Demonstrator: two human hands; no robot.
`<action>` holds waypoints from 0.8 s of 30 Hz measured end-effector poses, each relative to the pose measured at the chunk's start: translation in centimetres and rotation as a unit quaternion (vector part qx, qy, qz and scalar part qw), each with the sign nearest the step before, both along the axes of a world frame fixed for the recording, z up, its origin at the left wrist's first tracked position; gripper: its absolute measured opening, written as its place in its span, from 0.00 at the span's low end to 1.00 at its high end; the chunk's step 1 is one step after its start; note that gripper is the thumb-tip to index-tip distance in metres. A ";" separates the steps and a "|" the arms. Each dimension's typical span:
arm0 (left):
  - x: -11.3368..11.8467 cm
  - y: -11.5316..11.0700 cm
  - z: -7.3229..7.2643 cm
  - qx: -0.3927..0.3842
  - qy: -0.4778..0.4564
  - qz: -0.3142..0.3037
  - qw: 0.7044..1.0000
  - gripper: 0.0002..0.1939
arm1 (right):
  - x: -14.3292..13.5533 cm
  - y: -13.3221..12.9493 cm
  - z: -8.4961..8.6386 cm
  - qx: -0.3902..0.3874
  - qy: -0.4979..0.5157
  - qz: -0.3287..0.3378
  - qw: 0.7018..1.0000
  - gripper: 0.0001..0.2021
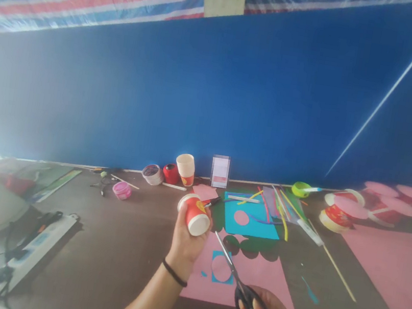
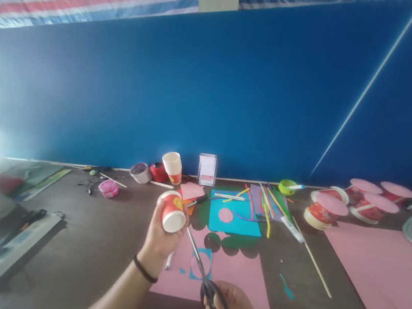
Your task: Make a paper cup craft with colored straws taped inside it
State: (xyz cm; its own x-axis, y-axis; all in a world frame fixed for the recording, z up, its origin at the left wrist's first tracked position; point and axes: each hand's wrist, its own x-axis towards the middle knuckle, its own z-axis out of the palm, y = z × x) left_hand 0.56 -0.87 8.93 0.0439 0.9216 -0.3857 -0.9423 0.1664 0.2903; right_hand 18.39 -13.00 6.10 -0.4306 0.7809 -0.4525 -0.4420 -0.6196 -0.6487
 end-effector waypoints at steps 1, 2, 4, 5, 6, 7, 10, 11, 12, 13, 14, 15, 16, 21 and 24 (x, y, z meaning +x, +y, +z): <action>0.3 -0.1 0.0 -0.001 -0.009 -0.004 1.000 0.17 | -0.5 -0.1 0.2 -0.009 0.011 -0.005 1.000 0.24; 0.5 -0.3 -0.1 -0.004 -0.018 -0.011 1.000 0.17 | -1.1 -0.2 0.4 -0.016 0.020 -0.009 1.000 0.24; 0.8 -0.5 -0.1 -0.004 -0.032 -0.024 0.999 0.18 | -2.0 -0.2 0.4 -0.021 0.034 -0.009 0.999 0.23; 0.9 -0.7 -0.1 -0.004 -0.035 -0.027 0.999 0.18 | -2.3 -0.1 0.2 -0.020 0.040 -0.005 0.999 0.23; 0.9 -0.8 -0.1 -0.004 -0.036 -0.025 0.999 0.18 | -2.5 0.0 0.0 -0.018 0.044 0.000 0.999 0.23; 0.9 -0.9 -0.1 -0.005 -0.033 -0.021 0.999 0.19 | -2.7 0.1 -0.3 -0.015 0.045 0.004 0.999 0.22; 0.9 -1.0 0.0 -0.004 -0.020 -0.019 1.000 0.20 | -2.4 0.5 -0.9 0.005 0.013 0.030 0.999 0.21; 0.9 -1.0 0.1 -0.001 -0.013 -0.018 1.000 0.19 | -1.9 0.7 -1.0 0.025 -0.026 0.039 0.999 0.20; 0.7 -1.0 0.1 0.003 -0.006 -0.017 1.000 0.19 | -1.2 0.9 -1.0 0.063 -0.084 0.040 0.994 0.19; 0.5 -0.9 0.0 0.007 0.001 -0.011 1.000 0.19 | -0.2 1.1 -1.0 0.114 -0.162 0.027 0.980 0.18; 0.3 -0.9 0.0 0.010 0.010 -0.005 1.000 0.18 | 1.0 1.3 -1.0 0.171 -0.258 0.001 0.951 0.17; 0.1 -0.8 -0.2 0.012 0.014 -0.005 1.000 0.18 | 2.4 1.4 -1.1 0.224 -0.364 -0.032 0.904 0.15; -0.2 -0.7 -0.3 0.009 0.018 -0.003 1.000 0.18 | 4.0 1.6 -1.3 0.263 -0.467 -0.066 0.842 0.14; -0.2 -0.7 -1.1 -0.019 0.016 -0.021 0.999 0.19 | 10.4 2.2 -3.9 0.282 -0.738 -0.057 0.610 0.11; 0.5 -1.0 -1.1 -0.024 0.017 -0.034 0.999 0.19 | 11.9 2.6 -5.8 0.294 -0.760 -0.043 0.578 0.11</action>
State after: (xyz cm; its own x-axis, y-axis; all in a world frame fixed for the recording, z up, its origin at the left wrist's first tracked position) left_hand 1.01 -1.82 7.83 0.0919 0.8977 -0.4309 -0.9179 0.2442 0.3129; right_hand 30.30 -10.41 0.34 0.1679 0.9810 0.0968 0.9023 -0.1134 -0.4160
